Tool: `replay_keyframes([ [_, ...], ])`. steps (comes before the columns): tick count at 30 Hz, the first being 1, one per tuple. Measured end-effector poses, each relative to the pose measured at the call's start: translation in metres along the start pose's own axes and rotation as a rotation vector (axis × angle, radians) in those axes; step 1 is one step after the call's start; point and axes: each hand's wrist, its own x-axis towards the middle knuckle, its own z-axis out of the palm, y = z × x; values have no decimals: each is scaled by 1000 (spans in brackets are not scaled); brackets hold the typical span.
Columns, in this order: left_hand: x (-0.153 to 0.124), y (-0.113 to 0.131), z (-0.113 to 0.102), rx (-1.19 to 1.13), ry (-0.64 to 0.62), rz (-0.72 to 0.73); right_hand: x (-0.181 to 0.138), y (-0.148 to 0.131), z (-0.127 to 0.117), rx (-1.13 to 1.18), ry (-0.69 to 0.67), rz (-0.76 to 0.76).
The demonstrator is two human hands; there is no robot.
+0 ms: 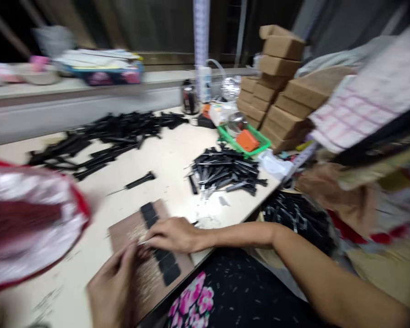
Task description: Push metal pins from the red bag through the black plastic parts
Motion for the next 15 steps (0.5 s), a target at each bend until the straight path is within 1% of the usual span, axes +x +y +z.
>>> replay_keyframes([
  [1,1,-1,-2,-36,-34,-58,0,0,4,66,31,5],
  [2,2,-3,-3,-96,-53,-82,-1,0,8,116,43,-1],
  [3,3,-5,-3,-158,-54,-87,-1,0,11,129,47,-7],
  [5,5,-10,-2,-262,-68,-111,0,-1,15,72,52,-32],
  [7,5,-15,1,-418,-69,-154,0,-4,17,-77,55,-98],
  [9,4,-19,4,-586,-69,-236,0,-9,17,-277,69,-197],
  [11,3,-22,5,-701,-77,-312,1,-13,17,-460,90,-297],
  [13,4,-22,4,-734,-63,-327,4,-17,16,-571,92,-358],
  [15,4,-23,2,-681,-26,-263,8,-19,16,-604,68,-366],
])
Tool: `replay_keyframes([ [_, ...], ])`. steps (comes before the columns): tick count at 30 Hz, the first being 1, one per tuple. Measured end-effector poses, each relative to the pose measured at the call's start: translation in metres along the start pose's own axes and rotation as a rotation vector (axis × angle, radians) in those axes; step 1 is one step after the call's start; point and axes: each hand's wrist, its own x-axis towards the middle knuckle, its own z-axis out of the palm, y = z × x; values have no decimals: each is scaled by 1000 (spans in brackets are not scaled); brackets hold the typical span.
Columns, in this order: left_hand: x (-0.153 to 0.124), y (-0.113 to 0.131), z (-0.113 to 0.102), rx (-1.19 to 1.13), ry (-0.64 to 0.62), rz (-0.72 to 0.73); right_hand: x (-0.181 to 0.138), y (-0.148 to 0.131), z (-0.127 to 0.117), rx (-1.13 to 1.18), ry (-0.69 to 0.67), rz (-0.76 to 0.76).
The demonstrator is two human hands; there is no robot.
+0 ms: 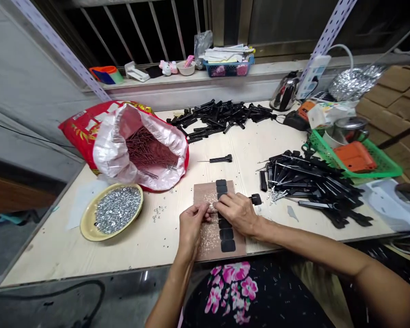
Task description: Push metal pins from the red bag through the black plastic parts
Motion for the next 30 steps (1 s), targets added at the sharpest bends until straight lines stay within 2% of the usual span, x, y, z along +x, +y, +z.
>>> replay_keyframes([
  [4,1,1,-3,177,38,122,7,5,0,197,-88,119],
  [7,3,-1,-4,141,5,90,9,12,4,465,-192,240],
  [10,8,-3,-5,111,-28,50,9,15,7,564,-226,292],
  [14,11,0,-4,183,-34,54,6,11,8,433,-135,223],
  [18,8,7,0,244,18,71,6,8,5,239,-125,174],
  [24,6,11,-1,19,-74,5,9,13,0,319,-121,198],
  [30,9,5,-2,85,-32,22,6,9,1,201,-64,155],
])
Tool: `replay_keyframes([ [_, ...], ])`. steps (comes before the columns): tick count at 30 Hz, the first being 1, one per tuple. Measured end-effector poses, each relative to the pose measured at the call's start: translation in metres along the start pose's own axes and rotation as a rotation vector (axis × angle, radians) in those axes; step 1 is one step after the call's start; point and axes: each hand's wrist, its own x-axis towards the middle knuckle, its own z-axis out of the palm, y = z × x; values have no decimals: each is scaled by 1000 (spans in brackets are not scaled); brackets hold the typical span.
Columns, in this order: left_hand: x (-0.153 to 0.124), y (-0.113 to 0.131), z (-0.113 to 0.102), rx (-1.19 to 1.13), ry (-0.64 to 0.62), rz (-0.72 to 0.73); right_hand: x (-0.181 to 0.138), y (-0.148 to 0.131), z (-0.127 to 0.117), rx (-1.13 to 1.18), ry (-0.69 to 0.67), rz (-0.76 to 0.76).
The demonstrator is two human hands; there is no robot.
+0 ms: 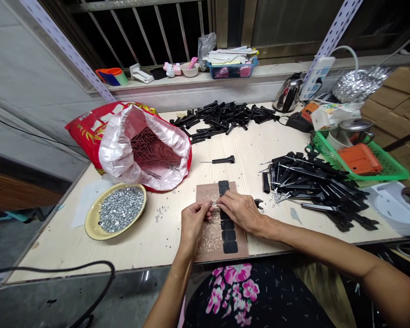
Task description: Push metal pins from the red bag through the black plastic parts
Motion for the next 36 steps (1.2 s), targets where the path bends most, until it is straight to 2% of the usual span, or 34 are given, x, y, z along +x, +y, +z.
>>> replay_keyframes([
  [4,0,-3,0,55,-26,22,-1,-1,3,-75,46,-55],
  [7,-1,-2,0,96,-47,34,-1,0,3,-112,30,-82],
  [13,-3,1,3,213,11,107,0,5,-1,123,-81,36],
  [19,-3,6,6,217,4,84,-1,10,-1,111,-88,12],
  [24,-2,7,3,227,-14,77,1,14,2,326,-73,41],
  [28,0,3,-1,220,-55,43,-1,14,2,244,-75,-22],
  [36,1,2,-1,175,-108,-5,-1,17,-2,268,-74,23],
])
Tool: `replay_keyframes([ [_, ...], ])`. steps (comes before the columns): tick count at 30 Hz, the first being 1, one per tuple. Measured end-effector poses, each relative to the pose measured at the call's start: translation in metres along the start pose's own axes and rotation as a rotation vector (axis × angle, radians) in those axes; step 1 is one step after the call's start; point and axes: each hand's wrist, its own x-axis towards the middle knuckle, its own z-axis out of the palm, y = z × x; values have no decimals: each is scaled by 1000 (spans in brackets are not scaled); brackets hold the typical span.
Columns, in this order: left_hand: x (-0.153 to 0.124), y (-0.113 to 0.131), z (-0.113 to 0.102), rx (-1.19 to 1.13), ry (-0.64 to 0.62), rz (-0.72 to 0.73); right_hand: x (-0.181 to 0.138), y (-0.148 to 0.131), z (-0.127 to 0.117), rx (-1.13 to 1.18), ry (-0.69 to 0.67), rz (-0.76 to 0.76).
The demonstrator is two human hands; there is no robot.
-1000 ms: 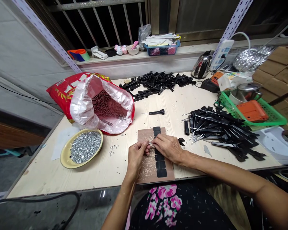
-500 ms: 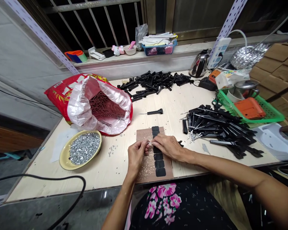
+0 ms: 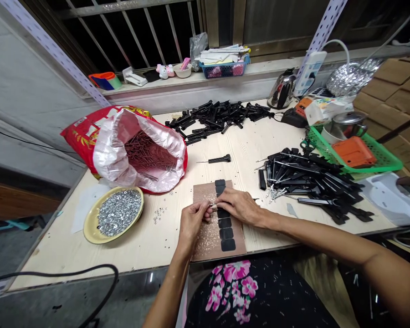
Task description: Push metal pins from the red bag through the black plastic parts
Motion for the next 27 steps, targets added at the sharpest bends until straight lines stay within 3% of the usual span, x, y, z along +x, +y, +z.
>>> replay_keyframes([
  [7,-1,2,9,-182,-23,-37,-4,11,-3,68,59,-3],
  [12,-1,3,9,-163,-73,-49,-4,15,-5,57,74,13],
  [20,0,-2,3,72,70,55,0,34,-15,-62,70,16],
  [24,-2,-8,-2,316,195,177,15,53,-21,-229,23,46],
  [27,-1,-13,-3,470,265,268,22,60,-22,-269,-23,-20],
])
